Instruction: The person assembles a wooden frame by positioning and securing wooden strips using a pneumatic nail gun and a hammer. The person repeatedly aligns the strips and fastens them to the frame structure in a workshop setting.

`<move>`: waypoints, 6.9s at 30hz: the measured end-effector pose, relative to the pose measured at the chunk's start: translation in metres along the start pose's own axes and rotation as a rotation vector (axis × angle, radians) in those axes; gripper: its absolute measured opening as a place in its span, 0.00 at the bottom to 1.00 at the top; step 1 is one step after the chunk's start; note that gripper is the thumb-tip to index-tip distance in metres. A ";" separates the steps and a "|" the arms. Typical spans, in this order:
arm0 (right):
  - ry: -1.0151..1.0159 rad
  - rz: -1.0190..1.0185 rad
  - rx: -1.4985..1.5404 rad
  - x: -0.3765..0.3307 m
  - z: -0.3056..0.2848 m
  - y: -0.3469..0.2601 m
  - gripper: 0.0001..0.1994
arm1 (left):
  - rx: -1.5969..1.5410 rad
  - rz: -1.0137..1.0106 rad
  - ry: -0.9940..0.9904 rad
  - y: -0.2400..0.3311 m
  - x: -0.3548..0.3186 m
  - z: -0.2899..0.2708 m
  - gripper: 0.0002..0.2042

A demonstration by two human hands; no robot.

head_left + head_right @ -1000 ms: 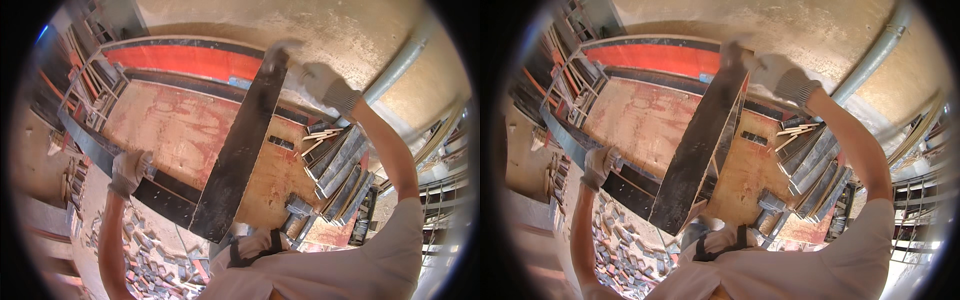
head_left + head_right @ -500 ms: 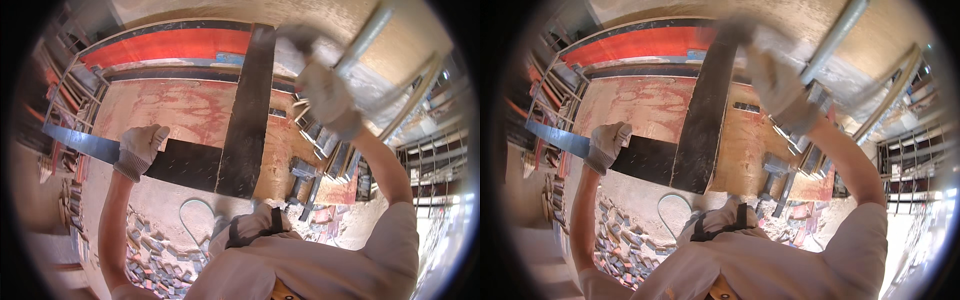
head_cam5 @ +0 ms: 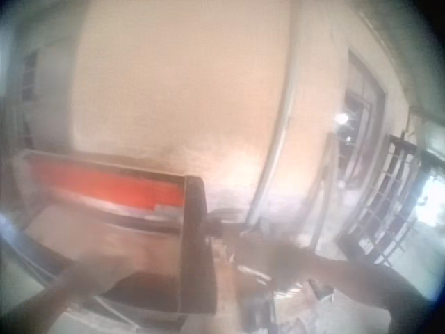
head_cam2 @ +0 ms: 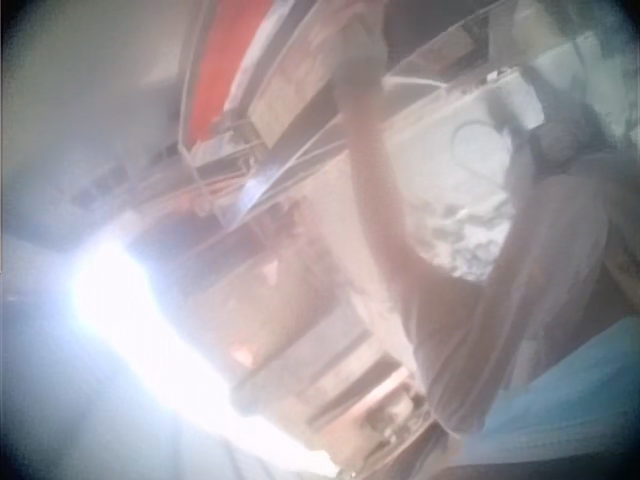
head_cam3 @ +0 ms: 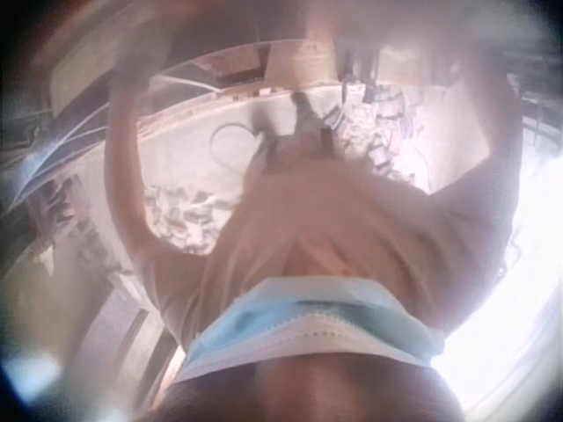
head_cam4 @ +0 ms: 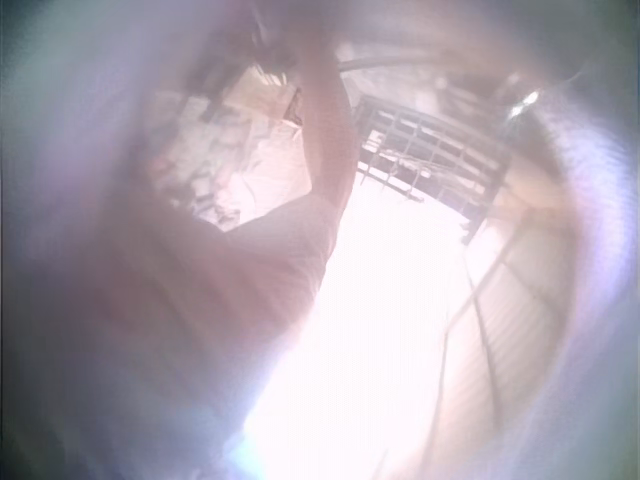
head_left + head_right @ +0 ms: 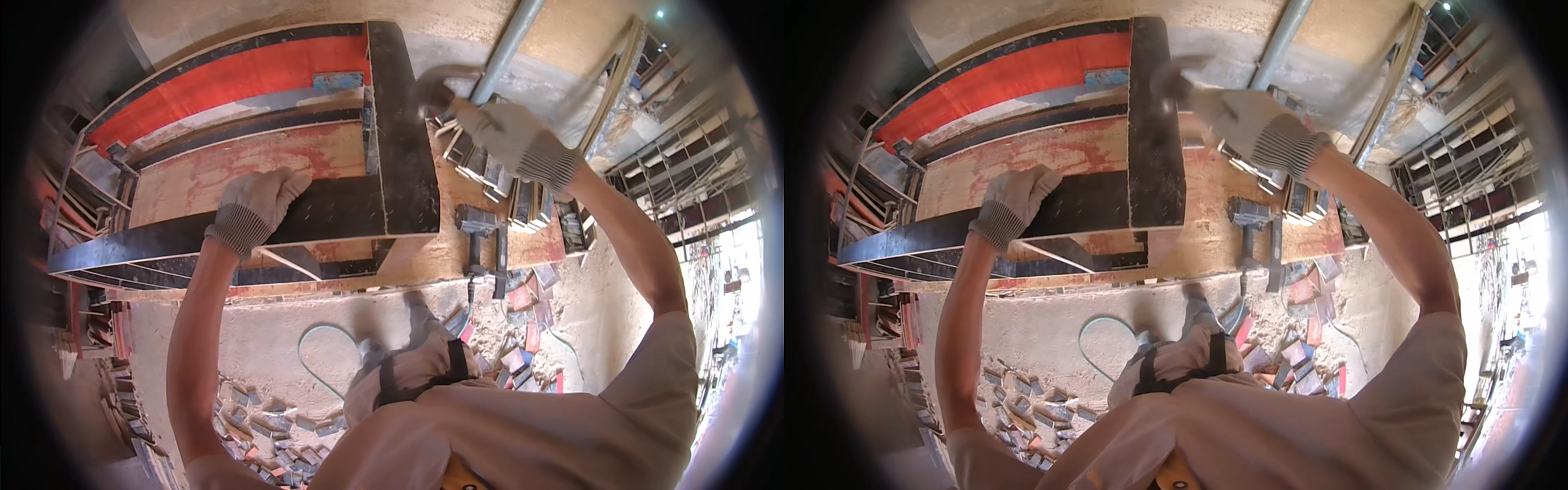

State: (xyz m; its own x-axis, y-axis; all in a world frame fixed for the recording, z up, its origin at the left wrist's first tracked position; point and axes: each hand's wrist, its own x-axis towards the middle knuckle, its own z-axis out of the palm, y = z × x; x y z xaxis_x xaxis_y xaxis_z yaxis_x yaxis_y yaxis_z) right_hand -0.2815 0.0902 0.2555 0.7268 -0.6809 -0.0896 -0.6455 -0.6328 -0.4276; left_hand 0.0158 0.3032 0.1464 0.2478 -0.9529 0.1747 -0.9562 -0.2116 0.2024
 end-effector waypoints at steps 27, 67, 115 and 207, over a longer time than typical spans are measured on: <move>-0.192 0.068 0.017 -0.057 0.046 -0.019 0.35 | -0.047 0.020 -0.092 0.004 0.002 -0.002 0.29; 0.484 -0.642 0.673 -0.053 0.081 -0.135 0.21 | 0.031 -0.394 0.196 -0.095 -0.023 -0.010 0.33; -0.055 0.078 -0.040 -0.123 0.068 -0.002 0.28 | -0.082 0.246 0.134 -0.009 -0.015 0.006 0.26; -0.151 -0.984 0.467 0.276 0.368 -0.926 0.16 | 0.054 -0.444 0.147 -0.724 -0.293 -0.226 0.26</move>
State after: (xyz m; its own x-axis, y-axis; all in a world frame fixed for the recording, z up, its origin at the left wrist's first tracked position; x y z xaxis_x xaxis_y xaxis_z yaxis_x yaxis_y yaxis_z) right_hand 0.6031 0.6243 0.2955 0.9169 0.1167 0.3818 0.3610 -0.6508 -0.6679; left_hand 0.6711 0.7843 0.1661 0.6504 -0.7277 0.2178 -0.7585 -0.6065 0.2384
